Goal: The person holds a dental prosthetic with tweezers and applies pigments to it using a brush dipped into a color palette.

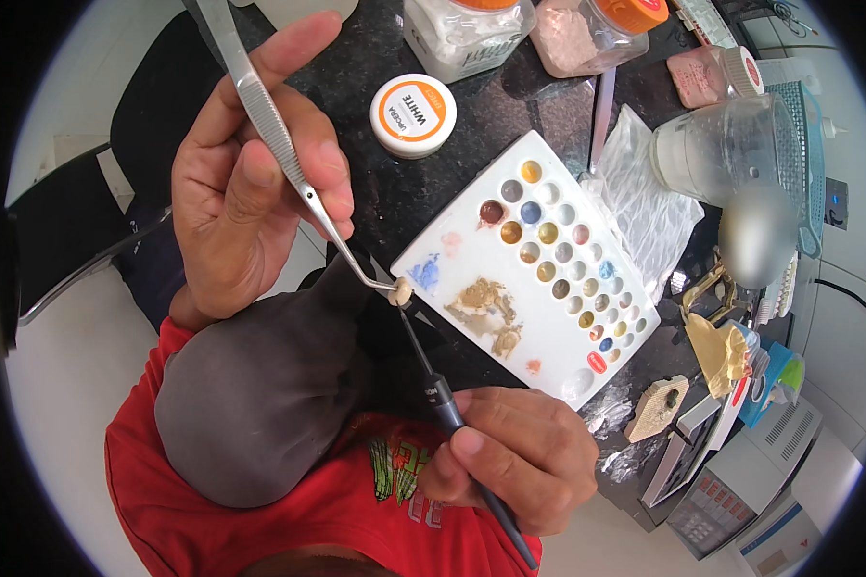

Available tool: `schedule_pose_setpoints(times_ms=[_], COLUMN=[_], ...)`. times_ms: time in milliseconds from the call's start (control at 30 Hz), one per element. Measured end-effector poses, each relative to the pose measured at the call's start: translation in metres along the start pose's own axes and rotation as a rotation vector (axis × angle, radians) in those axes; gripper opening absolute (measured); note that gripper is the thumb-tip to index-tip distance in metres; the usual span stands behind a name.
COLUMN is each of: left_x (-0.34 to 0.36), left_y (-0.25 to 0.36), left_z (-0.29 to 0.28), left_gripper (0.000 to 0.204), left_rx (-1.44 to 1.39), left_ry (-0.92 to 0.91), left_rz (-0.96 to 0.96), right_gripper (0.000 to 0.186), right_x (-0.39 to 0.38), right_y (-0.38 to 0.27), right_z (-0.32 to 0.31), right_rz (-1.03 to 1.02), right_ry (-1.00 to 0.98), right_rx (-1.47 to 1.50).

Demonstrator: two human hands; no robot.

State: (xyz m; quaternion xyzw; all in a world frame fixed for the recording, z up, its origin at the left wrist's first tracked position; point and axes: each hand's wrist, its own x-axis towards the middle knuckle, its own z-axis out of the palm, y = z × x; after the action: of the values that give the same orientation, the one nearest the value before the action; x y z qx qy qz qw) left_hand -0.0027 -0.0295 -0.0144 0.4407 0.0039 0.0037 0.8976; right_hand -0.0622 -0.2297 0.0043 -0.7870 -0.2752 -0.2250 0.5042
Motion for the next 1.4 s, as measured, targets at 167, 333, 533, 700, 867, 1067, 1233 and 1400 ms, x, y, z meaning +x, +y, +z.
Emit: schedule_pose_setpoints(times_ms=[167,333,533,700,867,1067,1233,1400], left_x=[0.002,0.000,0.004,0.004,0.002,0.004,0.007,0.006], left_y=[0.002,0.002,-0.005,-0.012,-0.017,-0.015,-0.015,-0.019], left_z=[0.001,0.004,-0.007,-0.010,-0.009,-0.006,-0.003,-0.006], left_gripper=[0.063,0.062,0.066,0.069,0.070,0.066,0.064,0.064], left_rx=[-0.067,-0.005,0.203,0.371,0.275,0.265,0.282,0.269], left_ry=[0.001,0.007,-0.067,-0.081,-0.006,-0.148,-0.169,-0.143], left_rz=[-0.033,0.006,0.175,0.298,0.274,0.312,0.336,0.345], right_gripper=[0.019,0.019,0.024,0.027,0.038,0.026,0.015,0.011], right_x=[-0.001,-0.002,-0.002,0.010,0.032,0.025,0.014,0.013], right_y=[0.001,0.000,-0.004,-0.015,-0.006,0.003,0.000,0.001], right_z=[0.000,0.001,-0.005,-0.020,-0.056,-0.077,-0.083,-0.081], right_rz=[-0.003,-0.015,0.029,0.279,0.369,0.343,0.406,0.482], right_ry=[0.005,-0.015,0.100,0.215,0.208,0.199,0.199,0.116], right_rx=[-0.001,-0.007,0.084,-0.080,-0.165,-0.197,-0.200,-0.259])
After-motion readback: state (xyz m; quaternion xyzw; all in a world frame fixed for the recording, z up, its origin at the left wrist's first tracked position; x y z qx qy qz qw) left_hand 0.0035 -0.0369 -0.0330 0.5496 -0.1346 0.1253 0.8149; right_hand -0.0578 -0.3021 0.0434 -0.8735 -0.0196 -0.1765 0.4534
